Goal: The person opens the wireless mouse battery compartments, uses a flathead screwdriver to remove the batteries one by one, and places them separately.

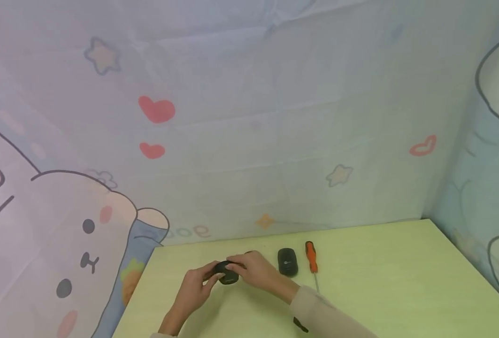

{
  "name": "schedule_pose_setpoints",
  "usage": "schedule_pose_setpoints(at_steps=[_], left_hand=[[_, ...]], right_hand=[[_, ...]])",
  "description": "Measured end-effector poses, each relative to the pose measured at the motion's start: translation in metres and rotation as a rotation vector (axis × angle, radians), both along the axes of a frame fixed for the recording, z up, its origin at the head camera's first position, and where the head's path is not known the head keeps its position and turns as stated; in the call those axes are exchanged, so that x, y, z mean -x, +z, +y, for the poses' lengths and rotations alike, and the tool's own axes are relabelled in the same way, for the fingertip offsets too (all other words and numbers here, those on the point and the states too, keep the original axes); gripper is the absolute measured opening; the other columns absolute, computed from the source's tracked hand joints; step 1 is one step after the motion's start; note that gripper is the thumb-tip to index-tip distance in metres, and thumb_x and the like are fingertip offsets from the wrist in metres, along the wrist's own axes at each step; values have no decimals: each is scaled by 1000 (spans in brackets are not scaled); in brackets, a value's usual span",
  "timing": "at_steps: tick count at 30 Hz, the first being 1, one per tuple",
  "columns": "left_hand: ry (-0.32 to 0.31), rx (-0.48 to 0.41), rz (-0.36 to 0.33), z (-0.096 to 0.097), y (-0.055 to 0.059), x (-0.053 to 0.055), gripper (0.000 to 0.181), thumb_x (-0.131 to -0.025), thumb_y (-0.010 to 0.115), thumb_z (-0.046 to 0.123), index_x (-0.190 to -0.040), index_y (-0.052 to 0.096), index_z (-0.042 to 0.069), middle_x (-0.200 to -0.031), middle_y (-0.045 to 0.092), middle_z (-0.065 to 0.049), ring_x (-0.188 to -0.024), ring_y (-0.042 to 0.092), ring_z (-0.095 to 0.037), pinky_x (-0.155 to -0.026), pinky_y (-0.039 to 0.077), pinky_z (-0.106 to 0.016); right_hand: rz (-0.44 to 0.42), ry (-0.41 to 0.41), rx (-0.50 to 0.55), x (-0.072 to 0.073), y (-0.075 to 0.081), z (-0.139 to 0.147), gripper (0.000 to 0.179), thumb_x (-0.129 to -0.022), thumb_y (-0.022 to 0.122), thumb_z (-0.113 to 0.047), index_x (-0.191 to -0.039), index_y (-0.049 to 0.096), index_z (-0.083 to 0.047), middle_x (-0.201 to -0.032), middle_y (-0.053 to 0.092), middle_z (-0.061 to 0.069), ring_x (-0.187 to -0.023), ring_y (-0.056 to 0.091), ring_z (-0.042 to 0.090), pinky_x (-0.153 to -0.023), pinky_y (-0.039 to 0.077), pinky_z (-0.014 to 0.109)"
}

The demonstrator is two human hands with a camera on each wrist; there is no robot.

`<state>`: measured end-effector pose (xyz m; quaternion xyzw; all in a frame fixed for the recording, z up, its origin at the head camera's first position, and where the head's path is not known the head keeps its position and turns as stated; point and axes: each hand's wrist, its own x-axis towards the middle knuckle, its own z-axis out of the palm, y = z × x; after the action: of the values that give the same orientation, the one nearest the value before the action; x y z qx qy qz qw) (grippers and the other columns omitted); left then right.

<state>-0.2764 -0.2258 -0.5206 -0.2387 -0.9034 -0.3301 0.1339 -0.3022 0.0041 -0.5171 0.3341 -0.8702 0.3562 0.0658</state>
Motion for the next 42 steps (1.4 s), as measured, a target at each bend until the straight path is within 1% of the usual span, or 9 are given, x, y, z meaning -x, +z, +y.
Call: schedule_pose_setpoints(at_steps=[3,5,8,10,17,21,30,35,42], left_hand=[[-19,-73,-109,9,5,-10,41,-101,71,28,-132,70,2,-116,80,-17,-100,80,-29,-83,68,-28],[-29,-120,-185,15,8,-15,45,-102,70,33,-134,70,2,-118,79,-17,-101,80,-29,-85,68,-28],[-47,-186,-274,25,13,-20,48,-102,68,38,-135,69,4,-120,79,-16,-101,80,-25,-87,68,-30],[-64,-219,-312,33,15,-21,48,-102,68,39,-135,70,3,-122,78,-17,-101,80,-23,-88,68,-32],[-144,-332,-467,56,18,-24,49,-101,70,36,-135,69,0,-125,76,-21,-104,79,-23,-90,67,-31],[-190,-420,-558,67,19,-28,49,-102,71,31,-136,66,-4,-126,74,-24,-110,77,-28,-90,66,-31],[-195,-526,-675,95,18,-37,44,-101,73,28,-130,70,-6,-122,76,-23,-109,78,-29,-82,69,-36],[-183,-587,-743,109,11,-43,47,-99,75,29,-130,68,-6,-121,77,-19,-108,77,-25,-86,69,-38],[-231,-672,-810,127,-1,-52,39,-98,75,16,-128,69,-9,-115,78,-22,-101,78,-20,-85,69,-41]], right_hand=[[-53,-8,45,-11,3,12,42,-109,56,-41,-135,72,-13,-104,81,2,-57,44,0,-64,47,14],[-86,-18,88,-19,5,19,43,-108,56,-44,-133,74,-14,-104,82,2,-62,55,-2,-66,51,13],[-120,-36,175,-29,9,31,41,-107,59,-43,-129,76,-12,-112,82,5,-83,76,7,-76,61,17],[-132,-59,222,-33,10,38,40,-106,61,-42,-126,77,-12,-118,81,5,-101,79,15,-84,64,20],[-285,-90,332,-45,14,59,39,-105,64,-40,-122,78,-8,-118,80,12,-103,80,27,-74,65,19],[-324,-95,337,-55,15,73,37,-105,66,-38,-122,78,-8,-119,80,12,-104,79,28,-74,66,22],[-446,-66,440,-75,17,102,38,-97,77,-23,-125,73,2,-122,74,24,-106,78,36,-79,69,31],[-541,-64,531,-82,16,118,41,-97,77,-19,-127,70,8,-125,73,29,-107,78,36,-78,69,33],[-600,-88,568,-85,8,137,47,-98,76,-20,-129,66,14,-121,75,28,-105,79,32,-78,69,36]])
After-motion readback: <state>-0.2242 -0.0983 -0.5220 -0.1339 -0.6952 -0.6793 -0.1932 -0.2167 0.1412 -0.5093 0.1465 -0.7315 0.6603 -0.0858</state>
